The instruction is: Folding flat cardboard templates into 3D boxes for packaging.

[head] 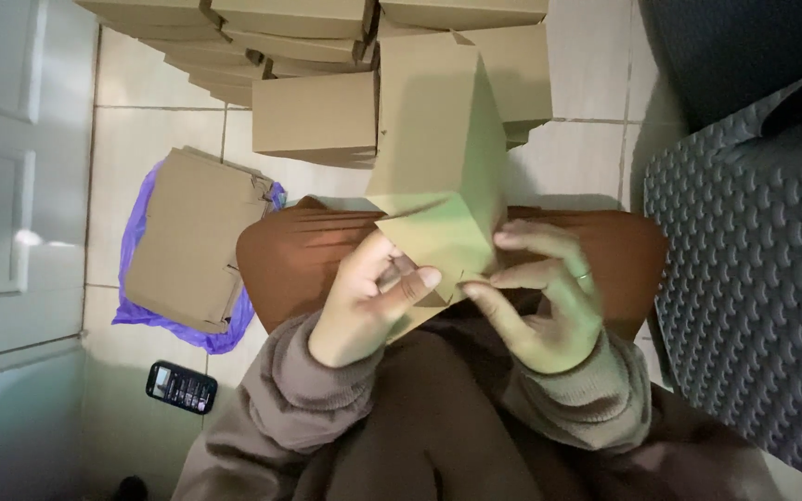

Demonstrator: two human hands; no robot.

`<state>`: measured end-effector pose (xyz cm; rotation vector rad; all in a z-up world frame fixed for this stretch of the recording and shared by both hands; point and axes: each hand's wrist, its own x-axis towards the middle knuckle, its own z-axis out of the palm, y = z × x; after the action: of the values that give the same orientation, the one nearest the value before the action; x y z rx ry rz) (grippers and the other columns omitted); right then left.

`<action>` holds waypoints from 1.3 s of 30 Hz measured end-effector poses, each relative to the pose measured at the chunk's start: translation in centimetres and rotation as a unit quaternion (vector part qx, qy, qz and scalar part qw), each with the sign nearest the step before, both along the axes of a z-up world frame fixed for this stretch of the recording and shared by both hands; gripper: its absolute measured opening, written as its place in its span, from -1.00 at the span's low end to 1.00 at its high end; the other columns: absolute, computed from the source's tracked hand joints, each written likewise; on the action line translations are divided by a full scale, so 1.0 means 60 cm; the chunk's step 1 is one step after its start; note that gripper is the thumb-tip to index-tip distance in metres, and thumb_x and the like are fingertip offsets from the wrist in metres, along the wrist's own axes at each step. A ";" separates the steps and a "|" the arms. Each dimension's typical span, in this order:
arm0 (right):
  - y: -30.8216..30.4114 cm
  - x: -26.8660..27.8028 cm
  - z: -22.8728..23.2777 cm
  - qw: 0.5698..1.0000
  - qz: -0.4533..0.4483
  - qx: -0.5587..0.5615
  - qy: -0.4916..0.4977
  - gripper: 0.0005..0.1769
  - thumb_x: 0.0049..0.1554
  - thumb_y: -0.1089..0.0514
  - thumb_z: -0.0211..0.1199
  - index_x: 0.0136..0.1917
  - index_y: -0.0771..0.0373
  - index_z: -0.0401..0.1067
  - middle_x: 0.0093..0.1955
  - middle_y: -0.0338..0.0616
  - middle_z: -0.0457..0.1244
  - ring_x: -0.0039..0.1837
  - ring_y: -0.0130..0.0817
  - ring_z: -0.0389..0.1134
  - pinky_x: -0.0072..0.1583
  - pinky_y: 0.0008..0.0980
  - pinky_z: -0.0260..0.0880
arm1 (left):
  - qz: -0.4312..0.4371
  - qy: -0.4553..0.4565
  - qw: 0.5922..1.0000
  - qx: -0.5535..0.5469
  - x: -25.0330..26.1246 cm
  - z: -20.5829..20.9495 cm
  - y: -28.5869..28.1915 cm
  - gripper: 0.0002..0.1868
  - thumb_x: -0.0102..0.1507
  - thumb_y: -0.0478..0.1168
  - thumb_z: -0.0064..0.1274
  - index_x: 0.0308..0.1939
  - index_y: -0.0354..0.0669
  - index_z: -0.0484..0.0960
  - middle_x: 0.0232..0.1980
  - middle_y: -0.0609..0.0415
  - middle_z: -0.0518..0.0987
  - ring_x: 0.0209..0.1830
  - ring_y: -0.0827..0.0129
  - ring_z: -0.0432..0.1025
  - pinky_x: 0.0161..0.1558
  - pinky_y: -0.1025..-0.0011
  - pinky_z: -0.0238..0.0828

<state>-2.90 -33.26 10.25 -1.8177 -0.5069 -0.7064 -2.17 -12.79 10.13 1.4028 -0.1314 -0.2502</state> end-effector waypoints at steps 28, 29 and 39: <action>0.012 -0.030 -0.001 0.967 0.126 -0.218 0.046 -0.36 0.14 -0.12 0.49 0.42 0.02 0.39 0.59 -0.14 0.07 0.67 -0.09 -0.05 0.70 0.15 -0.18 | -0.138 -0.141 0.932 0.305 -0.021 0.054 0.034 -0.92 0.43 -0.25 -0.10 -0.17 -0.11 0.45 -0.38 0.18 0.52 -0.45 0.41 0.42 -0.30 0.43 0.35; 0.016 -0.029 0.004 0.971 0.148 -0.183 0.048 -0.47 0.20 0.01 0.37 0.39 0.13 0.40 0.53 -0.03 0.12 0.55 -0.06 0.16 0.64 0.17 0.05 | -0.144 -0.128 0.937 0.292 -0.018 0.050 0.035 -0.90 0.44 -0.23 -0.12 -0.16 -0.09 0.47 -0.34 0.21 0.51 -0.43 0.45 0.39 -0.28 0.46 0.34; 0.032 -0.027 0.000 0.992 0.120 -0.032 -0.007 -0.79 0.12 0.34 0.16 -0.19 0.29 0.63 0.08 0.10 0.44 0.19 0.11 0.49 0.29 0.03 0.49 | -0.121 0.014 0.967 0.224 -0.010 0.022 0.045 -0.74 0.43 -0.13 -0.07 -0.34 -0.07 0.55 -0.55 0.09 0.42 -0.42 0.40 0.41 -0.35 0.39 0.36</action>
<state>-4.55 -31.31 10.22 -1.7737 -0.7503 -0.5436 -2.79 -10.09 11.43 1.8329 -0.2345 -0.5254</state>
